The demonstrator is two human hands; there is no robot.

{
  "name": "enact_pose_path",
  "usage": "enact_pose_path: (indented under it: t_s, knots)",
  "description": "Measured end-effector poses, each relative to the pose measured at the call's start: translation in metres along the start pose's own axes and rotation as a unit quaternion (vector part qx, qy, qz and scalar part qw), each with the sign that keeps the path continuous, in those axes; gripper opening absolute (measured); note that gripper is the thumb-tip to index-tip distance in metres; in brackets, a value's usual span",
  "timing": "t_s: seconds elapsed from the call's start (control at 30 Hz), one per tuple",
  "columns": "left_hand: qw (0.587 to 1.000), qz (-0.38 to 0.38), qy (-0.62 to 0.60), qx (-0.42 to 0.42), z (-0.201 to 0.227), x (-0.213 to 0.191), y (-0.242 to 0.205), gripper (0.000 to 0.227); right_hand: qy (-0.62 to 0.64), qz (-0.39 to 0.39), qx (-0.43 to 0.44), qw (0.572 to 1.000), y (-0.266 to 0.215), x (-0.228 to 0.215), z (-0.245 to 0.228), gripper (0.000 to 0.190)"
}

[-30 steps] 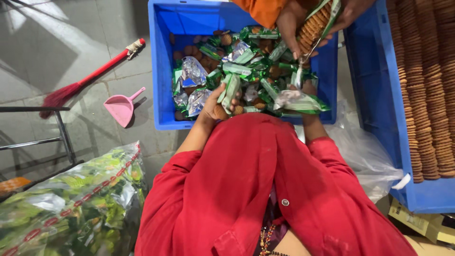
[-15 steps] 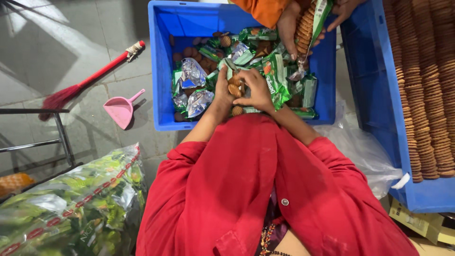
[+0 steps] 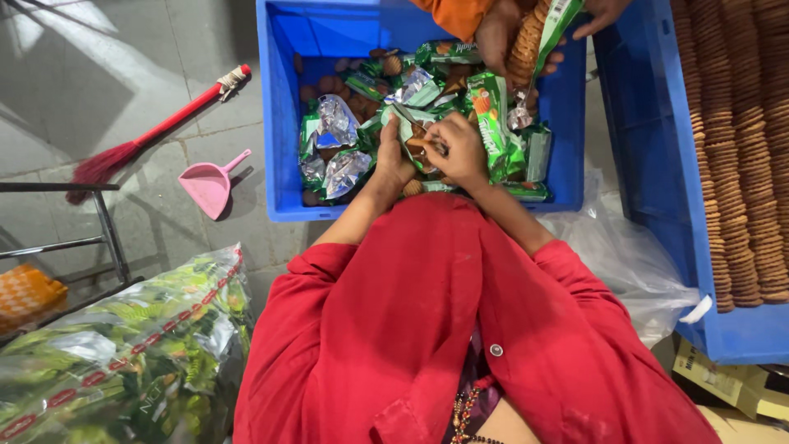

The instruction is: The person repeatedly picks up green-wrapped cookie packs from a blue bin, opens them, and removes stacks of round cookies. The cookies are placed into a second blue bin, forming a growing stack. The person works continuously, handling one pack at a time.

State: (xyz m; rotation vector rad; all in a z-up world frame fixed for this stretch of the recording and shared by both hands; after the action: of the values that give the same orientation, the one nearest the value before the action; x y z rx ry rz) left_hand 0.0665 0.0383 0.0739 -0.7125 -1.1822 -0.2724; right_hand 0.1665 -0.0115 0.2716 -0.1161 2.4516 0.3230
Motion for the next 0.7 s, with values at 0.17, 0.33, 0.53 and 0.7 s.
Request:
enact_pose_path:
  t_s: [0.17, 0.33, 0.53, 0.7]
  knots:
    - [0.997, 0.005, 0.008, -0.079, -0.012, -0.014, -0.001, 0.061, 0.015, -0.022, -0.033, 0.999, -0.003, 0.002, 0.006, 0.020]
    - [0.988, -0.060, 0.012, -0.144, -0.027, 0.003, -0.007, 0.068, -0.008, -0.034, 0.009, 0.999, -0.004, 0.008, 0.022, 0.022]
    - [0.990, -0.082, 0.008, -0.117, -0.024, 0.019, -0.013, 0.068, -0.081, 0.066, -0.104, 0.989, -0.002, -0.008, -0.014, 0.054]
    - [0.979, -0.121, 0.056, -0.154, -0.023, 0.035, -0.025, 0.075, -0.014, -0.002, -0.033, 0.999, -0.002, -0.006, -0.010, 0.039]
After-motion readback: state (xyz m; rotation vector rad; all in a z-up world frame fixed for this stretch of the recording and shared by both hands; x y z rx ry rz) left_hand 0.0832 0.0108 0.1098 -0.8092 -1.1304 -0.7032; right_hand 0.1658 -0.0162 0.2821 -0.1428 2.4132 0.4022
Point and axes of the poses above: each hand's wrist, its own y-axis towards the middle knuckle, its own x-axis out of the palm, z = x × y, the point moved 8 cm from there along y, towards the middle knuckle, and after that the axes turned 10 degrees about -z, right-handed, at the moved point
